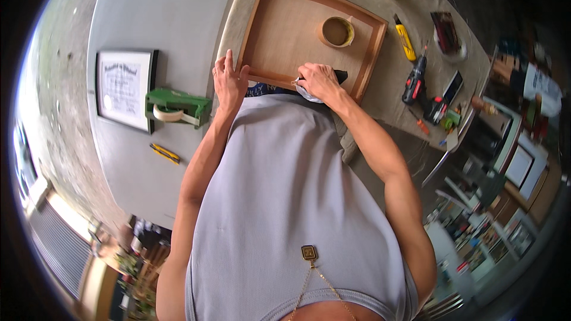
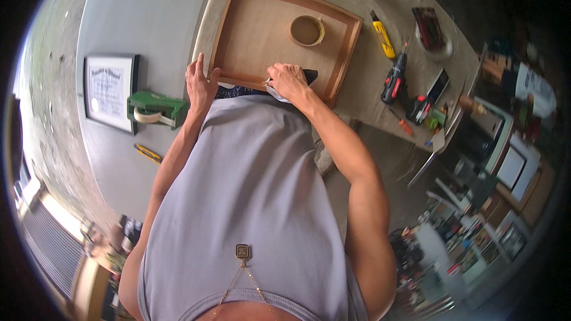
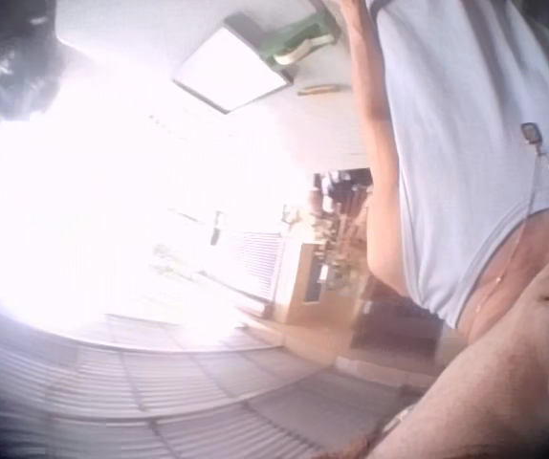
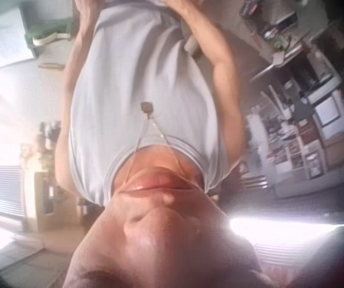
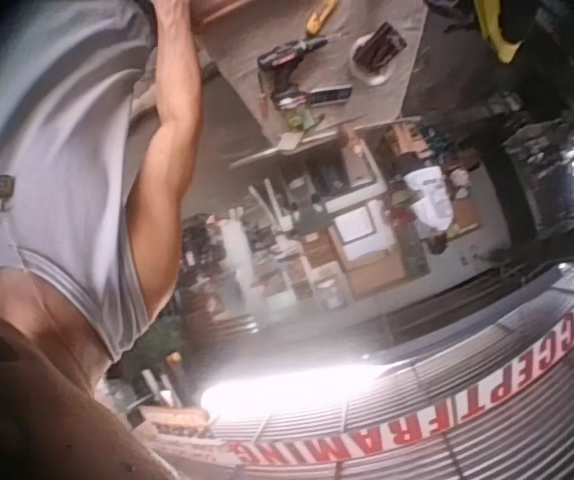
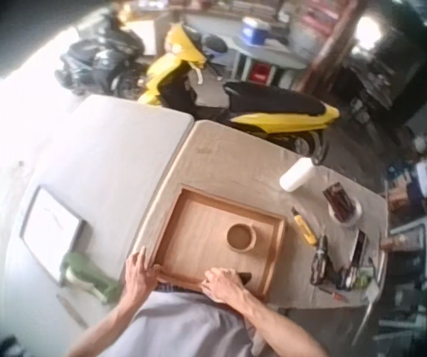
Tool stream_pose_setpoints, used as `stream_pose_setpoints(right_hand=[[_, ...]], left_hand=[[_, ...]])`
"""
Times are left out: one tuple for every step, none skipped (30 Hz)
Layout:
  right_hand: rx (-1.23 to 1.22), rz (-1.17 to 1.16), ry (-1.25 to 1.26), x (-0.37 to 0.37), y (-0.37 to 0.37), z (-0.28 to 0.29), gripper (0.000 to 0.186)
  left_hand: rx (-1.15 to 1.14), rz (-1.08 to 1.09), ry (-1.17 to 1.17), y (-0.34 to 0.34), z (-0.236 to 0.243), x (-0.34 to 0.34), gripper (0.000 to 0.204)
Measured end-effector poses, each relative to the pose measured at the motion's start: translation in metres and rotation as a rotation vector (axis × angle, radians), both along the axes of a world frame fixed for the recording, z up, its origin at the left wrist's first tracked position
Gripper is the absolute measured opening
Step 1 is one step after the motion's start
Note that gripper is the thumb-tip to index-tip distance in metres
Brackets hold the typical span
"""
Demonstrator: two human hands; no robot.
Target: The person applies wood veneer tape to the edges of a rectangular wooden tray. They use a utility knife to trim excess tape, press the tape into place, and wipe the edges with a cloth. The tray is rotated and flipped to access different sides.
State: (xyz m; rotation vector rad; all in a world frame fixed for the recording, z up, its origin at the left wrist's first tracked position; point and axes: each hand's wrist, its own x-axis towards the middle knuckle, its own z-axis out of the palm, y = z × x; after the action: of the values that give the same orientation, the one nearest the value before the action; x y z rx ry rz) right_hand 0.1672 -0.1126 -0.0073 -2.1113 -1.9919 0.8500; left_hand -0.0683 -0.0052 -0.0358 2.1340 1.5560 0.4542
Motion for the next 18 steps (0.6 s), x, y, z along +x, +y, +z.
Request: stream_pose_setpoints(right_hand=[[-0.039, 0.006, -0.002, 0.003, 0.0, 0.001, 0.026], [-0.048, 0.051, -0.021, 0.009, -0.005, 0.001, 0.026], [-0.053, 0.099, -0.04, 0.021, -0.012, 0.002, 0.026], [-0.057, 0.144, -0.059, 0.034, -0.02, 0.003, 0.027], [-0.083, 0.197, -0.08, 0.049, -0.032, -0.001, 0.026], [-0.089, 0.248, -0.093, 0.064, -0.044, 0.001, 0.026], [-0.096, 0.298, -0.107, 0.078, -0.056, 0.003, 0.025], [-0.105, 0.341, -0.126, 0.09, -0.066, 0.005, 0.025], [-0.066, 0.39, -0.129, 0.099, -0.074, 0.005, 0.022], [-0.025, 0.438, -0.129, 0.107, -0.081, 0.003, 0.02], [0.017, 0.486, -0.125, 0.111, -0.084, 0.0, 0.018], [0.069, 0.535, -0.117, 0.112, -0.085, -0.003, 0.016], [0.122, 0.582, -0.107, 0.111, -0.085, -0.006, 0.015], [0.175, 0.622, -0.1, 0.112, -0.084, -0.009, 0.013], [0.245, 0.628, -0.047, 0.114, -0.084, -0.011, 0.012], [0.276, 0.61, -0.028, 0.111, -0.084, -0.015, 0.013], [0.309, 0.6, -0.008, 0.106, -0.081, -0.02, 0.014], [0.335, 0.581, 0.01, 0.099, -0.077, -0.019, 0.015]], left_hand=[[0.014, 0.041, -0.003, -0.005, -0.005, -0.001, 0.052], [-0.025, 0.05, -0.045, -0.007, -0.01, -0.002, 0.047], [-0.058, 0.062, -0.088, -0.006, -0.015, -0.006, 0.041], [-0.09, 0.071, -0.133, -0.007, -0.019, -0.009, 0.036], [-0.033, 0.118, -0.21, -0.005, -0.019, -0.007, 0.025], [-0.096, 0.187, -0.259, -0.006, -0.024, -0.011, 0.026], [-0.115, 0.227, -0.286, -0.007, -0.029, -0.018, 0.027], [-0.138, 0.261, -0.319, -0.009, -0.031, -0.019, 0.028], [-0.147, 0.274, -0.263, -0.009, -0.027, -0.015, 0.029], [-0.159, 0.285, -0.206, -0.008, -0.023, -0.013, 0.029], [-0.197, 0.323, -0.227, -0.009, -0.021, -0.012, 0.03], [-0.212, 0.336, -0.233, -0.009, -0.023, -0.012, 0.03], [-0.226, 0.348, -0.238, -0.007, -0.026, -0.012, 0.031], [-0.24, 0.352, -0.248, -0.005, -0.026, -0.01, 0.031], [-0.249, 0.357, -0.23, -0.005, -0.026, -0.01, 0.031], [-0.248, 0.374, -0.238, -0.008, -0.025, -0.012, 0.029], [-0.244, 0.398, -0.247, -0.01, -0.026, -0.012, 0.028], [-0.246, 0.414, -0.258, -0.012, -0.028, -0.013, 0.027]])
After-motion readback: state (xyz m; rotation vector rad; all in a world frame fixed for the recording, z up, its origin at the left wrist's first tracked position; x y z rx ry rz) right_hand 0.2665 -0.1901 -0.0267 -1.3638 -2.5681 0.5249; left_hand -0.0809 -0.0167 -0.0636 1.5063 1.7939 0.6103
